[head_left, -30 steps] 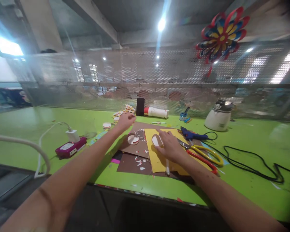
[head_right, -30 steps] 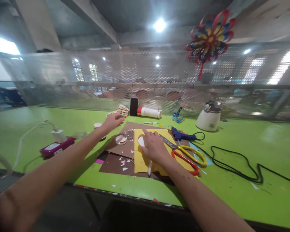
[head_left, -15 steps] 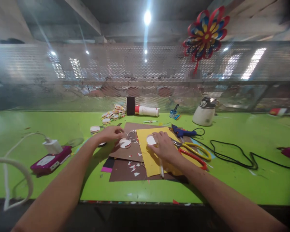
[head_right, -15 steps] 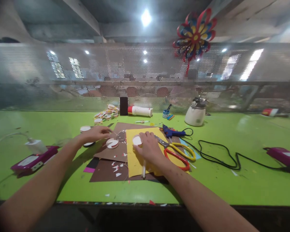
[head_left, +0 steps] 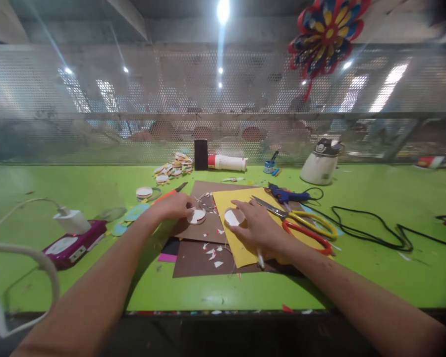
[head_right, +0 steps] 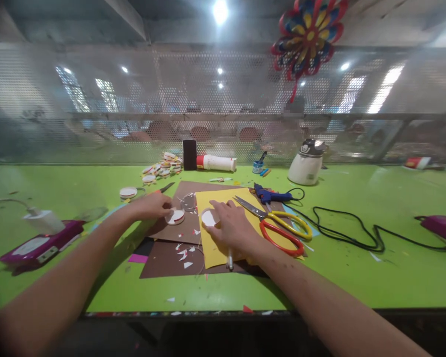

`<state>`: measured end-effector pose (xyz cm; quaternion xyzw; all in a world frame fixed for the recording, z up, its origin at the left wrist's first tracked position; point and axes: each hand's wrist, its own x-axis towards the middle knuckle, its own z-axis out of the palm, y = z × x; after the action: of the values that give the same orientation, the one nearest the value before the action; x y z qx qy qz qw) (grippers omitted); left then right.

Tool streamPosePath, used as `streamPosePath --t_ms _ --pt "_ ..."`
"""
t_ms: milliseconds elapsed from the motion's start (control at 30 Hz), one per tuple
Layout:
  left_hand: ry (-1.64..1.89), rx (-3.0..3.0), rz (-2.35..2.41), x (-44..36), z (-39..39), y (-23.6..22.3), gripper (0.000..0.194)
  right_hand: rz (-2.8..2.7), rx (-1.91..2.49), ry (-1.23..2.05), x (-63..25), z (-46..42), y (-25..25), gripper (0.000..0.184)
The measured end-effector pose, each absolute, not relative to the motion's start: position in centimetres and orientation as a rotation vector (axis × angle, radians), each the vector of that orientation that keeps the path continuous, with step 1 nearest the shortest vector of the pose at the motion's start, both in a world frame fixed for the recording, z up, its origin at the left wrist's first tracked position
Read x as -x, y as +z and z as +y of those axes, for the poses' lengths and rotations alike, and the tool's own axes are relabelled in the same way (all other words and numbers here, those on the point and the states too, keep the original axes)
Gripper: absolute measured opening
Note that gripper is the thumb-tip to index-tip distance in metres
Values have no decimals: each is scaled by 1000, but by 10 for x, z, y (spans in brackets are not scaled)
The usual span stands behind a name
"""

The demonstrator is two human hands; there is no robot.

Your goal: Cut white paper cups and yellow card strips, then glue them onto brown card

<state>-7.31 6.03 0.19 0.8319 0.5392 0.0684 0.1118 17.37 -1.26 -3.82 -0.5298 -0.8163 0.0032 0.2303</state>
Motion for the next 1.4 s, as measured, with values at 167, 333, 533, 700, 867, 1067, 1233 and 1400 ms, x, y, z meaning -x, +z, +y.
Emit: streamPosePath --t_ms 167,333,533,700,867,1067,1233,1400 --pt "202 -2436 1587 68 56 5 10 -2247 1441 32 -175 -10 -40 58" --pt "213 -2431 1552 63 53 9 10 -2226 1437 74 -178 -11 -36 56" --pt "212 -2433 1532 66 61 1 16 -2145 1407 151 -179 -10 -33 58" --pt "451 -2453 1625 62 59 6 13 -2011 1327 317 -176 -10 -29 55" --pt "877 -2467 1301 45 41 13 32 -1835 1261 500 -175 -13 -19 54" --pt "829 -2396 750 29 18 8 47 -1722 1013 1059 -177 -18 -10 46" --pt "809 -2130 799 23 16 4 26 -1600 891 1351 -175 -17 -13 43" --pt "706 -1866 812 23 16 8 24 -1510 890 1455 -173 -15 -17 50"
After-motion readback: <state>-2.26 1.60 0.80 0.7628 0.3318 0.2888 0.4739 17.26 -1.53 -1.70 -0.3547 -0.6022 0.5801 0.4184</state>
